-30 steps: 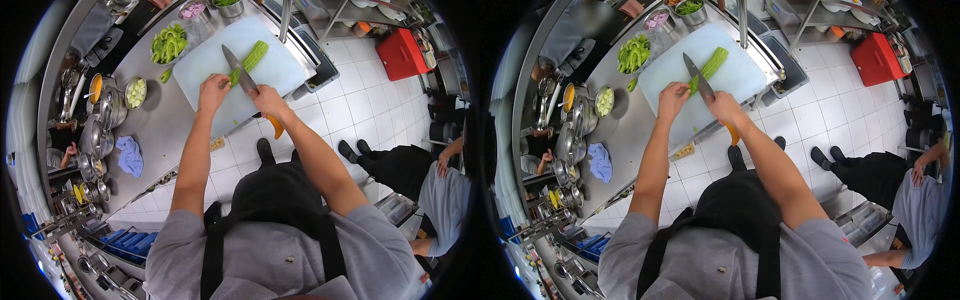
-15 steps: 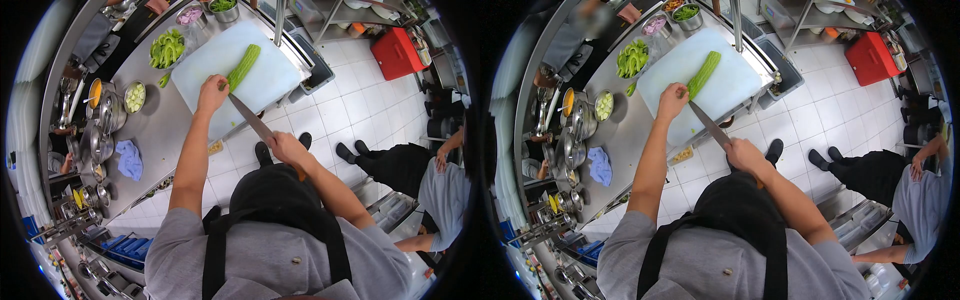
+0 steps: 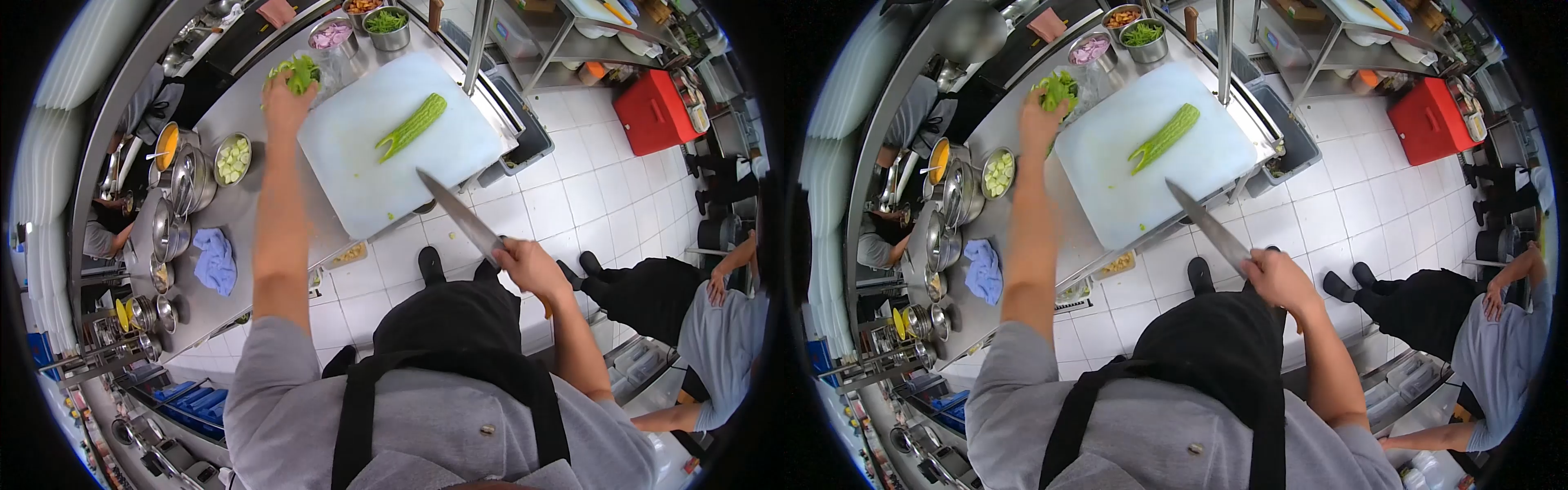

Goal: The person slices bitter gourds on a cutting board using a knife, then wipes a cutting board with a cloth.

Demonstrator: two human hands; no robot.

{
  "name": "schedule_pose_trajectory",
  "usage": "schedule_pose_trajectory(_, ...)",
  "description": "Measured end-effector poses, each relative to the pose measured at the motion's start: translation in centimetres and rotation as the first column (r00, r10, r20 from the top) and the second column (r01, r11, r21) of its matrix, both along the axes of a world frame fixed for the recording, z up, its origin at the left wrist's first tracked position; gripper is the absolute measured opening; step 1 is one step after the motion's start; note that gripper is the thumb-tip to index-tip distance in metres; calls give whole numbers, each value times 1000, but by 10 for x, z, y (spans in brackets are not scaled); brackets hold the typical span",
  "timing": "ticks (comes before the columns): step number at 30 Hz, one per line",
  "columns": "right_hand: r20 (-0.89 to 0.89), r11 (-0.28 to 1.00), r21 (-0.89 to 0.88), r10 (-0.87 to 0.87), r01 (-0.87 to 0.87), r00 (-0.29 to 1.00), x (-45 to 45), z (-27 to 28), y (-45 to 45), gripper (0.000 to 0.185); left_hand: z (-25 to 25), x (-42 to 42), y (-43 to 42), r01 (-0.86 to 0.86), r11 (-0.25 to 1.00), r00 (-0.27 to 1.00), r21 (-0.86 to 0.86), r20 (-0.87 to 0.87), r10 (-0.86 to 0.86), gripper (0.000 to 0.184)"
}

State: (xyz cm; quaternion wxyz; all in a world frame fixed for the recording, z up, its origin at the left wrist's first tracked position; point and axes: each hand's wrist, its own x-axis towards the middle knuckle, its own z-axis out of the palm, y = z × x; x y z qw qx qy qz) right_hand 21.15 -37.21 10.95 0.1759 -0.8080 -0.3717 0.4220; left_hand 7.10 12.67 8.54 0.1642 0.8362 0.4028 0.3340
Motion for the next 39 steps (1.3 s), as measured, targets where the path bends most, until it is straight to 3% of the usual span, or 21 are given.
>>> schedule_pose_trajectory(1,-63,995,-2,-103,103,993,1,4,11,34,6,-1,7,16,961,1000,277,-24,-10,44)
schedule_pose_trajectory(2,-124,978,-9,-206,207,971,3,6,23,35,10,1,10,38,845,999,533,-48,-15,43)
schedule_pose_trajectory(3,-131,963,66,-250,260,959,5,2,36,37,12,3,-2,42,846,999,531,-50,-18,43)
schedule_pose_trajectory(4,-140,940,140,-291,310,946,7,-6,51,38,12,6,-28,220,967,971,128,-125,-205,40)
schedule_pose_trajectory(5,-159,906,227,-327,357,931,9,-20,69,39,10,8,-54,348,887,911,-302,-113,-396,38)
schedule_pose_trajectory(7,-208,850,313,-374,424,904,16,-44,114,40,-32,12,-97,458,822,857,-338,-76,-509,30)
schedule_pose_trajectory(10,-268,832,335,-367,443,891,24,-56,177,40,-73,15,-138,409,870,871,-275,-164,-462,27)
schedule_pose_trajectory(12,-251,831,334,-377,445,892,25,-67,207,40,-86,17,-153,311,916,945,-252,-21,-326,24)
schedule_pose_trajectory(14,-239,842,317,-374,437,896,27,-76,225,41,-98,17,-155,293,934,953,-206,-17,-303,24)
schedule_pose_trajectory(16,-226,851,305,-371,427,901,26,-88,232,41,-100,17,-154,274,949,960,-153,-9,-279,24)
schedule_pose_trajectory(19,-200,827,382,-361,412,911,27,-91,237,42,-99,18,-149,286,934,955,-216,-10,-295,20)
schedule_pose_trajectory(22,-205,845,336,-365,416,908,18,-88,230,43,-96,18,-146,302,932,949,-201,-33,-314,22)
schedule_pose_trajectory(24,-202,871,313,-329,379,923,13,-85,222,42,-91,18,-145,302,902,949,-310,10,-314,21)
schedule_pose_trajectory(39,-216,963,155,-183,219,959,-39,-77,129,43,-89,16,-139,309,881,940,-359,-28,-341,22)
